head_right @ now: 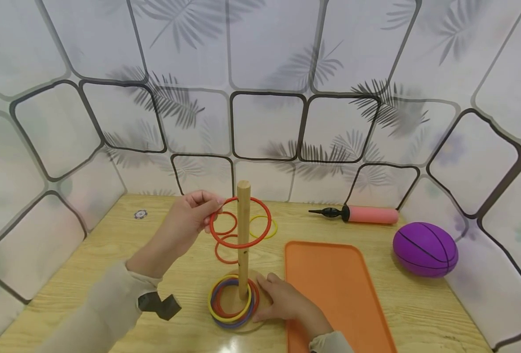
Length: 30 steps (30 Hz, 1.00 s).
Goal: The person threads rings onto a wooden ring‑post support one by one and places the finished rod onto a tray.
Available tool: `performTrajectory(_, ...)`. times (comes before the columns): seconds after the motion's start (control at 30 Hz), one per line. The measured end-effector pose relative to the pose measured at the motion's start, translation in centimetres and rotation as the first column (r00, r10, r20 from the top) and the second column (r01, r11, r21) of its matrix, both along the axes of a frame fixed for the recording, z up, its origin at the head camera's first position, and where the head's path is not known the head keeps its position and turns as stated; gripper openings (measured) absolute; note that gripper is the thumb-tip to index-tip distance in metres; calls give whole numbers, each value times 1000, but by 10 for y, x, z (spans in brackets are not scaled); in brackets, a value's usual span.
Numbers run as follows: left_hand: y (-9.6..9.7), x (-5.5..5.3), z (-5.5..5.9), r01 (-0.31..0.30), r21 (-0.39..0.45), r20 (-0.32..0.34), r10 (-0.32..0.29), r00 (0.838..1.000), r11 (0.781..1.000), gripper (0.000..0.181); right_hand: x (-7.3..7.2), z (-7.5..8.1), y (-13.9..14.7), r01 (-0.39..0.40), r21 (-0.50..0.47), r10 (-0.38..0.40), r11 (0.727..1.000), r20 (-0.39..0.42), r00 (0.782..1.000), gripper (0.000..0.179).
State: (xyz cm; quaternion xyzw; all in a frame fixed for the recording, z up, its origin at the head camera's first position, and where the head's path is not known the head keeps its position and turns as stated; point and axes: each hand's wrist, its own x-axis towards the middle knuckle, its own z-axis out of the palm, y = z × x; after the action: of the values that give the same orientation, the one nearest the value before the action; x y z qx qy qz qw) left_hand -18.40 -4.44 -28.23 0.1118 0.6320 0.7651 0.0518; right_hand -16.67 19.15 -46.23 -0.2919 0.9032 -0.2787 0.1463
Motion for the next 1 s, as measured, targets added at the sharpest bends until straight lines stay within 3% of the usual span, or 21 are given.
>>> performTrajectory(0.4, -16, -5, -53, 18, -76, 56, -14, 998, 997, 11, -2, 1, 1, -2, 18, 3, 1000, -25, 1000, 98)
performTrajectory(0.6, -19, -2, -85, 47, -111, 111, -34, 993, 993, 11, -2, 0, 0, -5, 11, 5, 1000, -10, 1000, 92)
performTrajectory(0.83, -18, 1, -120, 66, -155, 150, -42, 988, 986, 15, -2, -2, 0, -14, 15, 15, 1000, -73, 997, 90)
performTrajectory(1.0, -18, 0, -144, 57, -210, 149, -26, 989, 976, 17, -3, -4, 1, -10, 5, 10, 1000, -72, 997, 65)
